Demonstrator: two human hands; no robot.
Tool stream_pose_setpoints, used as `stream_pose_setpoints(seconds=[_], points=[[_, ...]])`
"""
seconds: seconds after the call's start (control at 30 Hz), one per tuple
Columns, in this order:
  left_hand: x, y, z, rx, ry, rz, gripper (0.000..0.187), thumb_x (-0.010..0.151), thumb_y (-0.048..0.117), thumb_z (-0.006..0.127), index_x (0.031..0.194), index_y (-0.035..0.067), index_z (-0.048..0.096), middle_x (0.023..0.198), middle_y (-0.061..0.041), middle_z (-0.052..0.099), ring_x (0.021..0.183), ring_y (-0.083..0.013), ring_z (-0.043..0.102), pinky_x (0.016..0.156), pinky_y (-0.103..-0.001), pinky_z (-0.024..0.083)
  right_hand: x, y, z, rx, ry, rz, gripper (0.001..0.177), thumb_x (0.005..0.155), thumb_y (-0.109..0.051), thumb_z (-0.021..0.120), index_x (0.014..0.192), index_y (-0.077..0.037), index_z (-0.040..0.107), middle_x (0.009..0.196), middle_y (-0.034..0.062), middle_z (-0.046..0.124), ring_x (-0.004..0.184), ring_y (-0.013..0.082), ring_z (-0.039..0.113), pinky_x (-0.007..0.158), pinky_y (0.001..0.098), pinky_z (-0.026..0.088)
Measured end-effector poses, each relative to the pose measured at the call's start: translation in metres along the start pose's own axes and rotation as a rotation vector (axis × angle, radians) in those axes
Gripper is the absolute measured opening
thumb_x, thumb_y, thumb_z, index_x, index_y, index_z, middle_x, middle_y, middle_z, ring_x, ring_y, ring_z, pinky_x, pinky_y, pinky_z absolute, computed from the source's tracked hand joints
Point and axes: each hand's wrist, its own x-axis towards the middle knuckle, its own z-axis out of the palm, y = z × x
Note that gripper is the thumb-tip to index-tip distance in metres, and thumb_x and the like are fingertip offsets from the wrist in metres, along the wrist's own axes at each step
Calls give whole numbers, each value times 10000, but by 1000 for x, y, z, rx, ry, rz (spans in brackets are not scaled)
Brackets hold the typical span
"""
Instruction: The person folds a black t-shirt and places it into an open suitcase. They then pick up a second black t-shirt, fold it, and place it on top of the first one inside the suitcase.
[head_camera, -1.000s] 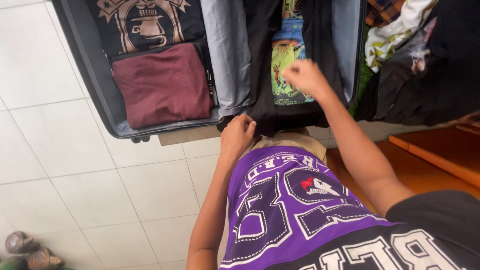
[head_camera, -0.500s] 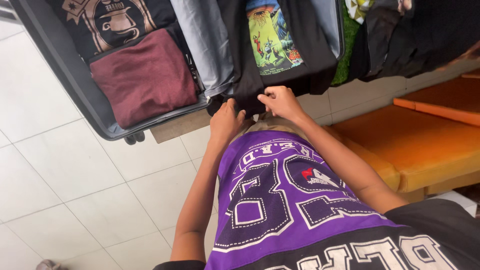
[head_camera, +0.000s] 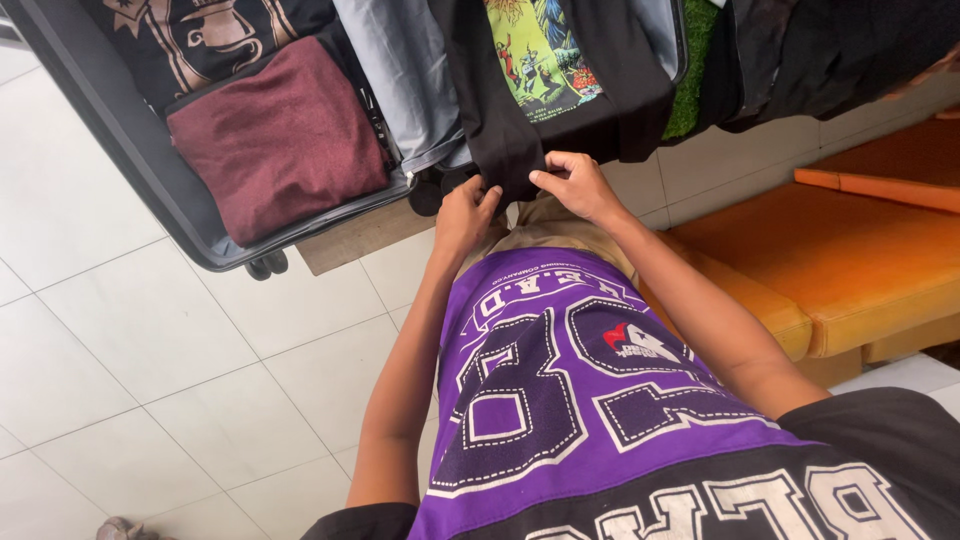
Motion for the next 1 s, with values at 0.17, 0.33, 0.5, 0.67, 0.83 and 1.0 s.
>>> stream_pose_setpoints(seconds=[0.17, 0.33, 0.5, 0.67, 0.83, 1.0], points=[[0, -5, 7, -9, 30, 52, 413, 943, 379, 694, 1026, -23, 647, 911, -166, 692, 841, -345, 702, 765, -454, 539, 3, 23, -5, -16, 20, 15, 249, 998, -208, 733, 919, 23, 683, 809, 69, 668, 750, 92, 565, 676, 312, 481], [-6, -3, 5, 71, 100, 165, 479, 874, 354, 746, 1155, -5, 598, 1057, -213, 643, 925, -379, 651, 770, -459, 521, -7, 49, -35, -38, 438, -133, 161, 943, -170, 717, 1014, -25, 709, 928, 43, 738, 860, 124, 692, 780, 303, 560], [-23, 29, -2, 193, 52, 172, 263, 923, 324, 706, 962, 66, 671, 963, -101, 699, 894, -292, 690, 783, -424, 531, -25, 40, -76, -247, 673, -39, 299, 856, -254, 797, 978, -12, 672, 836, 79, 697, 783, 186, 677, 717, 348, 549], [-7, 63, 3, 123, -46, 305, 252, 907, 300, 708, 1032, 83, 680, 953, -91, 696, 849, -278, 700, 739, -419, 539, -9, 33, -69, -728, 651, -116, 354, 776, -364, 860, 829, -41, 725, 667, 93, 670, 757, 299, 657, 729, 446, 504], [-4, 63, 8, 188, -116, 342, 289, 912, 301, 700, 1095, 79, 677, 959, -106, 699, 862, -285, 711, 757, -426, 550, 6, 52, -60, -688, 761, -235, 188, 903, -204, 748, 772, -83, 688, 742, 45, 679, 780, 290, 634, 768, 442, 476], [-10, 43, 3, 172, -128, 309, 285, 925, 294, 688, 1096, 66, 681, 999, -125, 703, 888, -303, 709, 766, -436, 546, -21, 33, -57, -672, 623, -309, 254, 917, -161, 755, 713, -71, 632, 679, 44, 636, 723, 272, 596, 750, 431, 457]])
